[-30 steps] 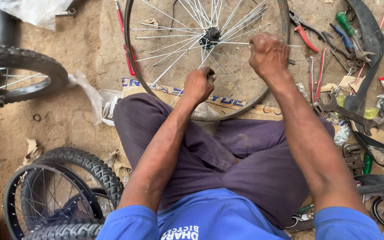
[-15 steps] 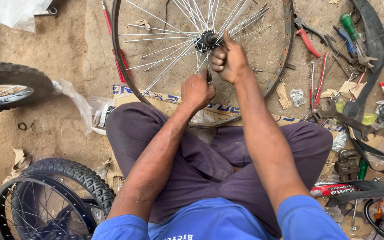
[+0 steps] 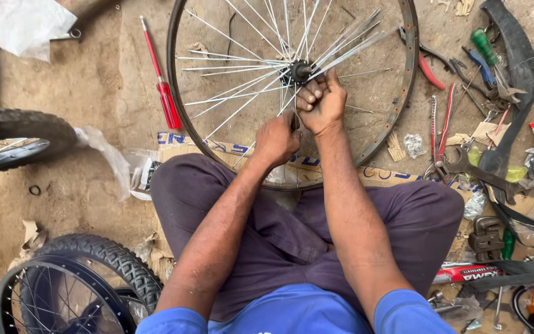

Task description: The person laces spokes into a bicycle rim by inserting individual spokes into the hub and threading them through the holes in the rim, securing them by hand.

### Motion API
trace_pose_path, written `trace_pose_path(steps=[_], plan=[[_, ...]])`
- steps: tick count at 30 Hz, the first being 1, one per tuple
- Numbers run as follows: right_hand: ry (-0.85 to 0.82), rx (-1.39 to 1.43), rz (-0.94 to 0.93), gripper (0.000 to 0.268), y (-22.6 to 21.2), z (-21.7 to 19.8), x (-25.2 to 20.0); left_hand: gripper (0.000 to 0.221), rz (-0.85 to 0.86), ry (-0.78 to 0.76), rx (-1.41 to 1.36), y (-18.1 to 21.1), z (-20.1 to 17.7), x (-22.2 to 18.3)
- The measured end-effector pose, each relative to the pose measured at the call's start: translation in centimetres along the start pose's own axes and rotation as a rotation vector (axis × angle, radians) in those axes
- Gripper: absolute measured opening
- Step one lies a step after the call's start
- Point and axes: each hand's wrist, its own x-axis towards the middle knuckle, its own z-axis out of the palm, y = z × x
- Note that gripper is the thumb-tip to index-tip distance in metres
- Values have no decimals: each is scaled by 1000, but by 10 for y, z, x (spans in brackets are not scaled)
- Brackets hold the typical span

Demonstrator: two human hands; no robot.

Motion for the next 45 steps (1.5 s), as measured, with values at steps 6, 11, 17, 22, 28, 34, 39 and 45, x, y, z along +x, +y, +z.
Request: trace_pose_path(steps=[6,11,17,22,28,34,39,45], plan=[[-49,6,-55,28,4,-9,6,25,-40,-76,-18,9,-8,-1],[70,-45,-207,20,16,-15,-6,21,-36,-80,-19,6,-7,-2],[118,5,-256,17,14,-28,-50,19,-44,-73,-6,9,-7,-1],[458,-902,-593,16,9,-12,-60,23,-29,-42,26,4,-1,3],[464,-1938,-922,25,-33,-14,-24,20,-37,-41,-7,7,-5,-1],[93,-2660,-700,42,-54,-15,-40,23,-44,-60,-17,9,-6,0],[-30,-1994,-213,40,-17,-28,-116,34,-46,-117,-17,4,5,2],[97,-1725,-371,38,22,-47,-162,49,186,-39,65,25,1,-16]])
